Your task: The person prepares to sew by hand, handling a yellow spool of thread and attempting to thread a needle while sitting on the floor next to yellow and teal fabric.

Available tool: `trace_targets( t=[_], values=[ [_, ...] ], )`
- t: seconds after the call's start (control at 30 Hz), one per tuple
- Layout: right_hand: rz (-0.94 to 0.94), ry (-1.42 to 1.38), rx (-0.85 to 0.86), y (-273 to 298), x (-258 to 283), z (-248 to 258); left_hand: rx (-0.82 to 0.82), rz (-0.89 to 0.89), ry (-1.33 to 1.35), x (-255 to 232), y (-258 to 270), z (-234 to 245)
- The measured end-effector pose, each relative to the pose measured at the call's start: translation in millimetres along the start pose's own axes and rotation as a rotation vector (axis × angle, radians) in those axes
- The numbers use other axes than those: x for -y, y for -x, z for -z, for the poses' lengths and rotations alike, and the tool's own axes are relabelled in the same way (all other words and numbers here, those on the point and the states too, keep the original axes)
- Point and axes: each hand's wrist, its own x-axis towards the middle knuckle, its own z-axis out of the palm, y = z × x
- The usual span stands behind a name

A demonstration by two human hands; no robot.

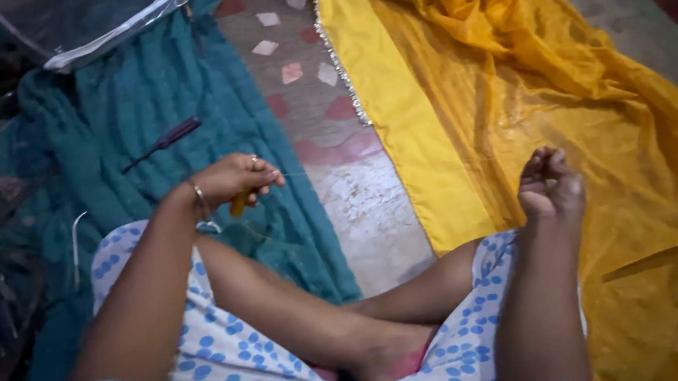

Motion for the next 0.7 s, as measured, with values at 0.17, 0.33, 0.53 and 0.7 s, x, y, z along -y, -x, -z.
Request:
trace_targets(
  t=[0.17,0.33,0.53,0.7],
  values=[
    [0.018,-0.010,0.014,-5,8,4,0.001,0.051,0.130,-4,4,-7],
    [0.043,-0.032,-0.076,5,14,-4,0.048,-0.008,0.309,2,-3,-5],
    [0.071,-0.054,-0.123,14,17,-8,0.153,-0.061,0.422,8,-9,2],
    [0.074,-0.055,-0.143,14,18,-7,0.100,-0.016,0.478,4,-5,-1]
  ],
)
